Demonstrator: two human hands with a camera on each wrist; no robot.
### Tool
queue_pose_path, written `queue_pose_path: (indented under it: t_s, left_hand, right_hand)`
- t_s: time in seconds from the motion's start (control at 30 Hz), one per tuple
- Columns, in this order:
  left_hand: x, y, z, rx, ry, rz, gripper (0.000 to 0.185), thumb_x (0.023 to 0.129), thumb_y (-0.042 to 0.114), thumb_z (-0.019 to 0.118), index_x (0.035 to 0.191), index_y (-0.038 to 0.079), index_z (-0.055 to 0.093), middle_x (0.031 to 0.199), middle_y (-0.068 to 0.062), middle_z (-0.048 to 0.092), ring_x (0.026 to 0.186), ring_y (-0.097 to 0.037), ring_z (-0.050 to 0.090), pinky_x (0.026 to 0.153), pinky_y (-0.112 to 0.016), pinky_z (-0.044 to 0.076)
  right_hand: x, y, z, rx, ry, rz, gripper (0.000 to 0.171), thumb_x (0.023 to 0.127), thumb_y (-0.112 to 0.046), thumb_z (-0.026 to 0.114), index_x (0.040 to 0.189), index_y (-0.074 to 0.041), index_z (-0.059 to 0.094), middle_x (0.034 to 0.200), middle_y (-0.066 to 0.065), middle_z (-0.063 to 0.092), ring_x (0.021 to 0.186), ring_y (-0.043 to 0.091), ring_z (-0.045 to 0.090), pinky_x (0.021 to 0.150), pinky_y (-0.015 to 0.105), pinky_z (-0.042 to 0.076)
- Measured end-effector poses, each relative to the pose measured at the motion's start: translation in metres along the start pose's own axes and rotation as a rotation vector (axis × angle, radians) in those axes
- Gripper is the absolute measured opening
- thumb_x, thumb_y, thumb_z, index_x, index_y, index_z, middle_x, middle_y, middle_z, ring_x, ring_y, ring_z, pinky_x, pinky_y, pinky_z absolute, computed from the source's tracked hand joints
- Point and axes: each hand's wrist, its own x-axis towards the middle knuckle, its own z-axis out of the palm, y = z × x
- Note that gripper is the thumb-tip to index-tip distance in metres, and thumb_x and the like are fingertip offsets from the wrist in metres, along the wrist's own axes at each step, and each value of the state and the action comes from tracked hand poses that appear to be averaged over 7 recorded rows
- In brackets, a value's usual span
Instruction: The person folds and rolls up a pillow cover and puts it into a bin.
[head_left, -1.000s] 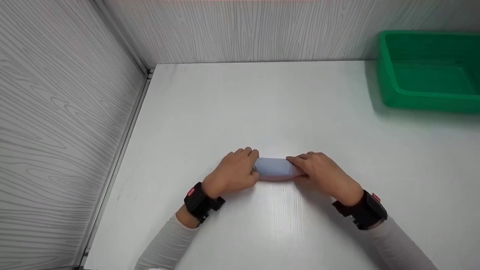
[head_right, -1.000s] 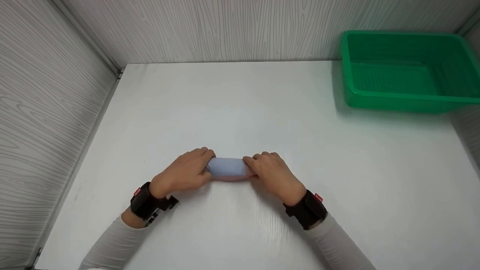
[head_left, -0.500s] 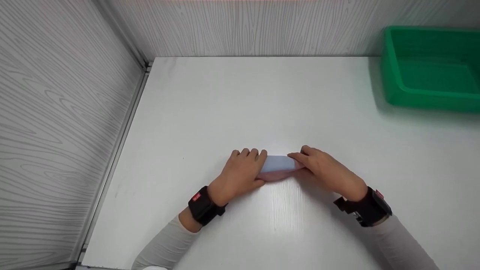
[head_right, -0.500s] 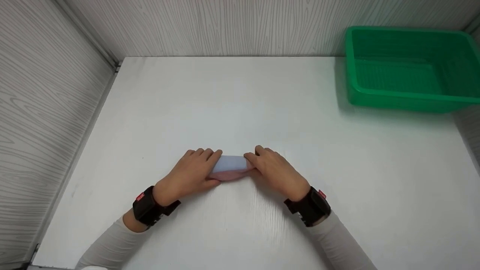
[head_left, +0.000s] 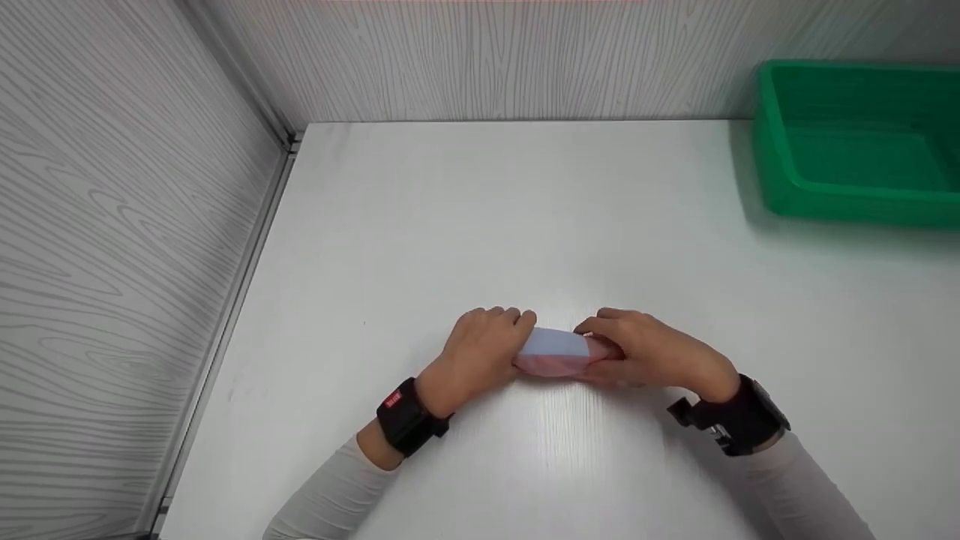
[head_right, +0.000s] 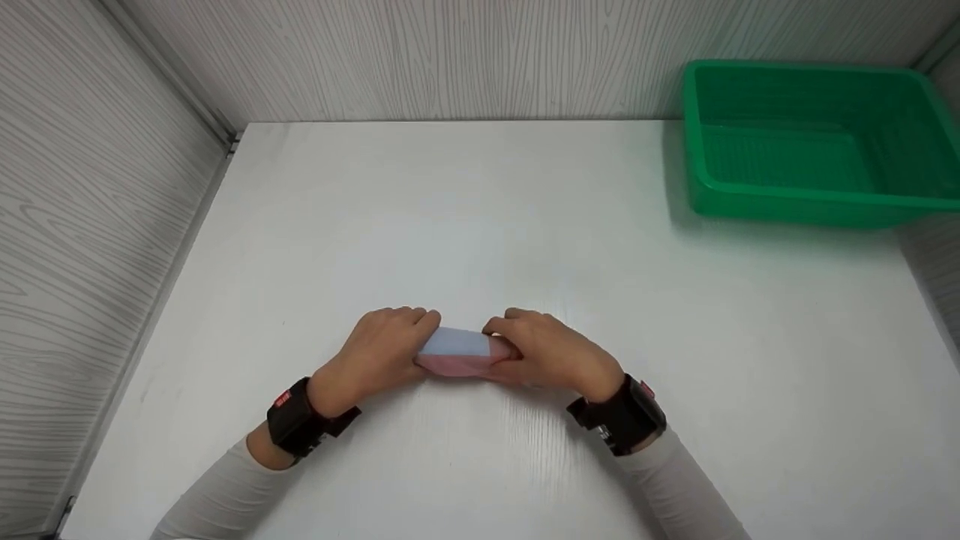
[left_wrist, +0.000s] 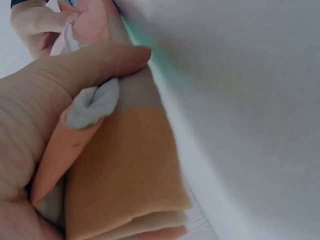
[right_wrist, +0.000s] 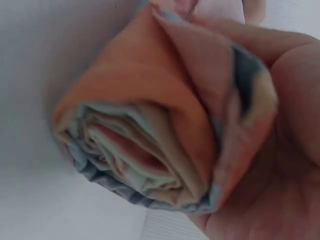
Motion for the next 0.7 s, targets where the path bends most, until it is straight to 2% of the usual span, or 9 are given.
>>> queue_pose_path:
  t_s: [0.07,0.17,0.27,0.33,0.4,0.5,0.6,0.7]
  left_hand:
    - [0.002,-0.001,-0.002,0.048,0.052,0.027,0.026,0.080,0.010,0.080,0.099,0.011,0.062,0.082,-0.002,0.066,0.069,-0.020,0.064,0.054,-0.029,0.044]
    - [0.004,-0.002,-0.008,0.108,0.167,0.080,0.026,0.079,0.005,0.077,0.099,0.012,0.062,0.085,-0.001,0.068,0.071,-0.020,0.064,0.056,-0.029,0.044]
    - [0.004,-0.003,-0.014,0.160,0.269,0.113,0.024,0.080,0.003,0.076,0.097,0.012,0.062,0.087,-0.001,0.069,0.073,-0.020,0.065,0.058,-0.030,0.046]
    - [0.004,-0.003,-0.017,0.184,0.290,0.113,0.023,0.081,0.003,0.076,0.097,0.012,0.062,0.087,-0.002,0.069,0.073,-0.020,0.065,0.059,-0.030,0.046]
    - [0.004,-0.002,-0.019,0.196,0.259,0.093,0.025,0.081,0.004,0.077,0.099,0.011,0.062,0.086,-0.002,0.067,0.074,-0.020,0.065,0.060,-0.030,0.047]
    - [0.001,-0.001,-0.022,0.164,0.152,0.054,0.033,0.080,0.011,0.084,0.104,0.012,0.062,0.088,-0.003,0.065,0.077,-0.021,0.065,0.062,-0.030,0.047]
    - [-0.005,-0.003,-0.027,0.055,0.018,0.033,0.046,0.076,0.023,0.092,0.109,0.012,0.062,0.090,-0.004,0.067,0.080,-0.022,0.066,0.064,-0.032,0.048]
    - [-0.010,-0.008,-0.035,-0.062,-0.082,0.028,0.046,0.074,0.021,0.093,0.107,0.011,0.062,0.087,-0.003,0.067,0.078,-0.022,0.067,0.064,-0.034,0.050]
  right_hand:
    - [0.000,-0.004,0.000,-0.020,0.015,0.028,0.042,0.085,-0.024,0.089,0.121,-0.014,0.071,0.097,-0.006,0.062,0.084,0.012,0.058,0.075,0.031,0.050]
    - [0.001,-0.008,0.000,-0.046,0.015,0.055,0.053,0.079,-0.026,0.093,0.124,-0.014,0.069,0.099,-0.006,0.064,0.087,0.013,0.060,0.079,0.035,0.052]
    - [0.002,-0.010,0.000,-0.077,0.014,0.049,0.053,0.078,-0.020,0.093,0.122,-0.012,0.064,0.098,-0.004,0.068,0.085,0.014,0.062,0.078,0.036,0.053]
    - [0.002,-0.011,0.000,-0.125,0.044,0.026,0.050,0.077,-0.013,0.092,0.116,-0.010,0.061,0.095,-0.001,0.070,0.081,0.016,0.063,0.075,0.037,0.054]
    - [0.002,-0.012,0.001,-0.197,0.099,-0.010,0.048,0.076,-0.008,0.092,0.111,-0.008,0.059,0.092,0.002,0.071,0.077,0.018,0.064,0.070,0.038,0.055]
    - [0.002,-0.014,0.004,-0.306,0.185,-0.058,0.048,0.073,-0.002,0.092,0.105,-0.007,0.056,0.087,0.003,0.070,0.069,0.020,0.064,0.061,0.038,0.055]
    - [0.000,-0.018,0.008,-0.380,0.238,-0.090,0.048,0.069,0.003,0.088,0.101,-0.008,0.055,0.078,0.001,0.064,0.061,0.019,0.060,0.052,0.036,0.051]
    - [-0.004,-0.024,0.010,-0.412,0.263,-0.104,0.047,0.066,0.006,0.085,0.098,-0.009,0.053,0.073,-0.001,0.058,0.058,0.017,0.055,0.049,0.033,0.046]
